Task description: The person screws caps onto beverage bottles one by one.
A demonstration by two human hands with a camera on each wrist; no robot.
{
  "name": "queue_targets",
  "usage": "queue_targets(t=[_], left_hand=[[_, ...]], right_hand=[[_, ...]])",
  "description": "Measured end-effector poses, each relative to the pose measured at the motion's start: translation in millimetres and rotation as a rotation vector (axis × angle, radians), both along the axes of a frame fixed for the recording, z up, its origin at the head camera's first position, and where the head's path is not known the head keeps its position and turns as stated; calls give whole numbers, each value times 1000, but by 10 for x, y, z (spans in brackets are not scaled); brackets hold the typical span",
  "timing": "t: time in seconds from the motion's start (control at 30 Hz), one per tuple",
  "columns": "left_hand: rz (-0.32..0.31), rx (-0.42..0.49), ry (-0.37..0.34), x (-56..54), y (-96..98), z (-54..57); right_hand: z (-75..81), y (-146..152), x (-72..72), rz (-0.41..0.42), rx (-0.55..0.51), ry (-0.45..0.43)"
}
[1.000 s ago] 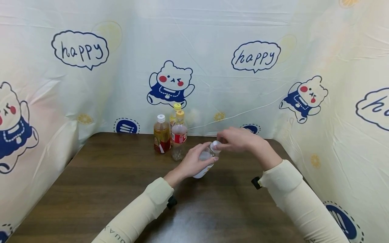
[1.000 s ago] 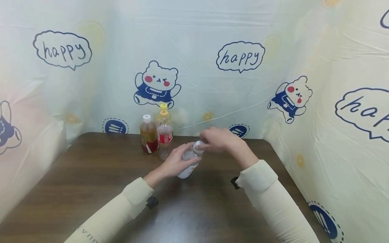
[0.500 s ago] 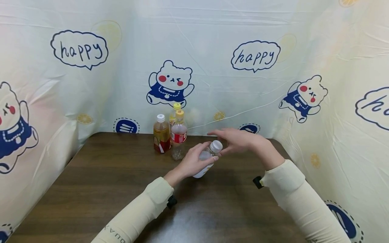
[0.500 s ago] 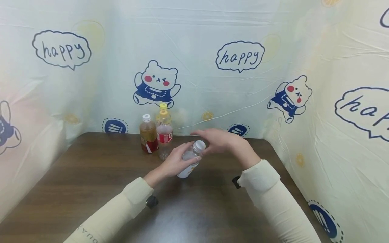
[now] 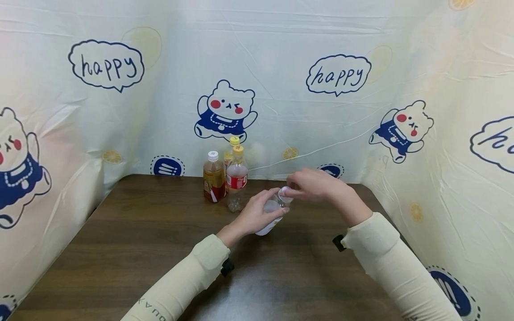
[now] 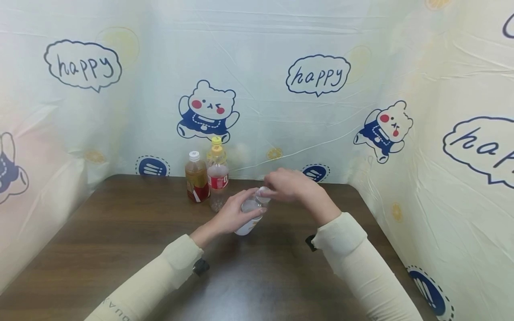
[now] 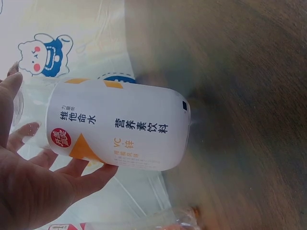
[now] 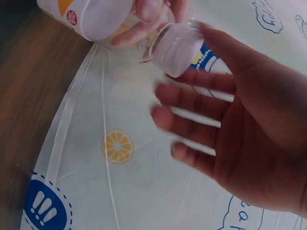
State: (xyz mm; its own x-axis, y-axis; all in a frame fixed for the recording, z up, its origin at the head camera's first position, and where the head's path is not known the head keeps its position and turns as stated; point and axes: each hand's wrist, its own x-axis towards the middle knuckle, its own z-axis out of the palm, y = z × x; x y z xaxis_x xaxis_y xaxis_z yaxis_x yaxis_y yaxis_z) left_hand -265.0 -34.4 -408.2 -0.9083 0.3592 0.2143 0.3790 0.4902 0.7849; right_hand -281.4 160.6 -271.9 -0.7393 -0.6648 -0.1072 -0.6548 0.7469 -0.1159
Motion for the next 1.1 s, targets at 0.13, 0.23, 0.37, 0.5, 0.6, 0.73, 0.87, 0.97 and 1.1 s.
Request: queue_targets(t=[0.13, 0.23, 0.37, 0.5, 0.6, 0.73, 0.87, 0.97, 1.1], left_hand=[[3, -14, 2, 13, 0, 4], [3, -13, 1, 7, -4, 3], [7, -13, -1, -3, -8, -5], [8, -16, 1, -10, -6, -11], [1, -9, 5, -10, -3, -18], [-10, 3, 13, -8, -2, -27], [-19, 5, 27, -14, 1, -32], [-16, 0, 34, -21, 6, -32], [-15, -2, 32, -16, 11, -30]], right_hand=[[-3, 11, 11, -102, 85, 75], [-1, 28, 10, -98, 68, 57], [-12, 43, -1, -12, -6, -26], [-12, 29, 0, 44, -31, -50], [-17, 14, 5, 73, -31, -34], [-29, -2, 12, 80, -34, -33], [-41, -17, 24, 26, -16, -25], [-52, -30, 31, -18, 15, 9], [-50, -32, 34, -79, 58, 51]])
